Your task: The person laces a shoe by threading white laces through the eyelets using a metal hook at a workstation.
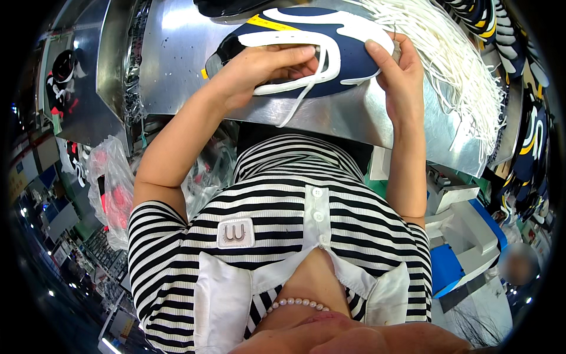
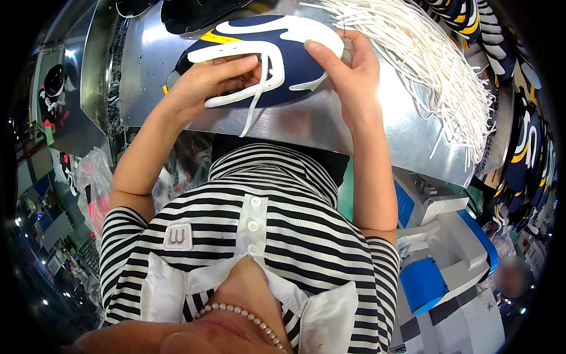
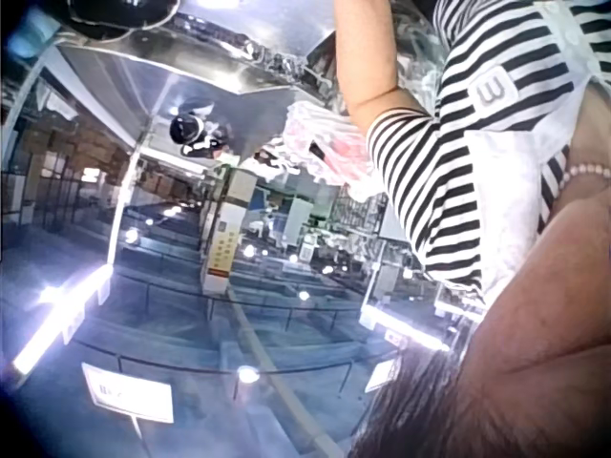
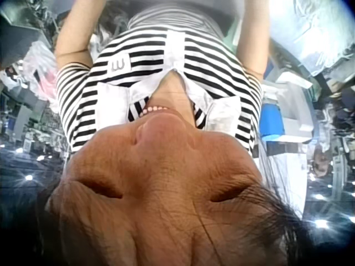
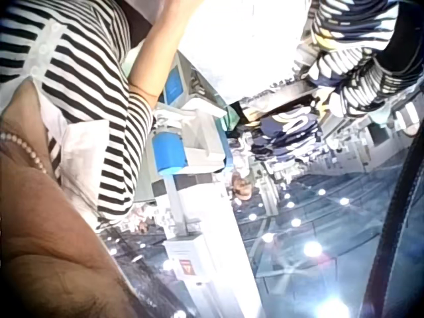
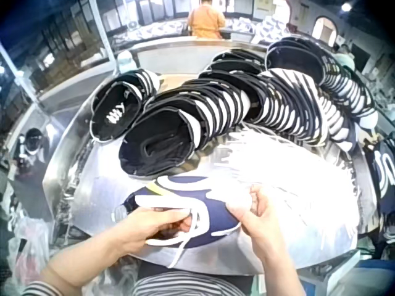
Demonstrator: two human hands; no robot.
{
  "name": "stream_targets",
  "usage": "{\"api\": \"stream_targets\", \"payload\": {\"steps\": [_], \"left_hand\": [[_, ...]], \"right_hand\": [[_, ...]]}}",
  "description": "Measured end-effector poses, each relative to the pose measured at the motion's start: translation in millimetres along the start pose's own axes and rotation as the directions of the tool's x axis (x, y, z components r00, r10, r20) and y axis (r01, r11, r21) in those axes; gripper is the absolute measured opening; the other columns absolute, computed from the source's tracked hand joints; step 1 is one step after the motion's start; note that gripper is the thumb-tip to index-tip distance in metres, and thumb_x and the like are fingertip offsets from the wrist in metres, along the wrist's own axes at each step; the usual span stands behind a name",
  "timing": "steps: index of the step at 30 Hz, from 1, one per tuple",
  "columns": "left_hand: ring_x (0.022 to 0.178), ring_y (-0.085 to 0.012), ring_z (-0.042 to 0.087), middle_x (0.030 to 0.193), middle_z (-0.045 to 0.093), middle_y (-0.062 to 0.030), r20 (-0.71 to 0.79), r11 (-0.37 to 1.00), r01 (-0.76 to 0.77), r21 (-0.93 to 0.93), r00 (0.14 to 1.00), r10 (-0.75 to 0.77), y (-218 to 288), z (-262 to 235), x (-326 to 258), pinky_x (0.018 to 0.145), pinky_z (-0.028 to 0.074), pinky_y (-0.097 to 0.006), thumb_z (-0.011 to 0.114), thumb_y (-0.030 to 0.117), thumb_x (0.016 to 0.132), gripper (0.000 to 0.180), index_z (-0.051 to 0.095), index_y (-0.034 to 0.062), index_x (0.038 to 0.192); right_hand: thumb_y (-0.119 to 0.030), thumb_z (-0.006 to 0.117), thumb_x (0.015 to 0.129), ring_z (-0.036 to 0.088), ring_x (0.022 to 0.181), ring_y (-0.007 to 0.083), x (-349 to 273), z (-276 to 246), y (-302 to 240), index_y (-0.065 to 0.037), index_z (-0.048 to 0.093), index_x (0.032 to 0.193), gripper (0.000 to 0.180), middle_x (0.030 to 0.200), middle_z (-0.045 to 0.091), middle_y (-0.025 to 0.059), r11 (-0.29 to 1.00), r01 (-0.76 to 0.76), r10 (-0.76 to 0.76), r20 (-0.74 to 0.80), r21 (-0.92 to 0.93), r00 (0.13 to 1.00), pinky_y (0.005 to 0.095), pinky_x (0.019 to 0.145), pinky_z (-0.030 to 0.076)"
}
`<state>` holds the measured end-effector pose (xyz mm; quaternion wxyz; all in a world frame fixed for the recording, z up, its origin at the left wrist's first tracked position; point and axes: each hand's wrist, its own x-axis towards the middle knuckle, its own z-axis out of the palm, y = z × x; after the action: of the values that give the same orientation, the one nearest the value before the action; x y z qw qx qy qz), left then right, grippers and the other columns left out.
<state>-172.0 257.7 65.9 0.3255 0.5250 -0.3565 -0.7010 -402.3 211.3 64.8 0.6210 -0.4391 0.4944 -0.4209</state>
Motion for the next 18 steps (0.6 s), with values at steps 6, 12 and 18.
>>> {"api": "stream_targets", "payload": {"steps": [6, 12, 18], "left_hand": [[0.070, -0.0101, 0.061, 0.076, 0.068, -0.0042, -0.115, 0.994, -0.104, 0.045, 0.987, 0.109, 0, 9, 3, 0.068, 0.047, -0.025, 0.069, 0.019, 0.089, 0.017, 0.070, 0.0030, 0.095], [0.083, -0.0185, 0.066, 0.098, 0.072, -0.0065, -0.135, 0.693, -0.010, 0.721, 0.979, 0.155, 2, -16, 16, 0.082, 0.053, -0.032, 0.057, 0.027, 0.098, 0.031, 0.069, 0.0027, 0.113], [0.079, -0.0354, 0.064, 0.088, 0.067, -0.0142, 0.165, 0.163, -0.343, 0.925, 0.750, 0.641, -4, 5, 3, 0.067, 0.049, -0.043, 0.066, 0.024, 0.090, 0.023, 0.066, 0.0057, 0.103]], "right_hand": [[-0.021, 0.082, 0.080, 0.060, 0.072, 0.0070, -4, 0, 1, -0.003, 0.058, 0.108, 0.041, 0.088, 0.066, 0.0033, 1.000, -0.025, 0.025, 0.056, 0.001, 0.998, 0.0189, 0.058, 0.044], [-0.018, 0.082, 0.081, 0.049, 0.057, 0.0030, 11, -5, 24, -0.001, 0.058, 0.107, 0.039, 0.081, 0.064, 0.0023, 0.994, 0.014, -0.009, -0.045, 0.113, 0.999, 0.0197, 0.048, 0.035], [-0.017, 0.073, 0.089, 0.040, 0.056, 0.0026, 14, -18, 36, -0.005, 0.060, 0.107, 0.025, 0.069, 0.051, -0.0050, 0.956, 0.138, -0.093, -0.179, 0.257, 0.979, 0.0189, 0.047, 0.029]]}}
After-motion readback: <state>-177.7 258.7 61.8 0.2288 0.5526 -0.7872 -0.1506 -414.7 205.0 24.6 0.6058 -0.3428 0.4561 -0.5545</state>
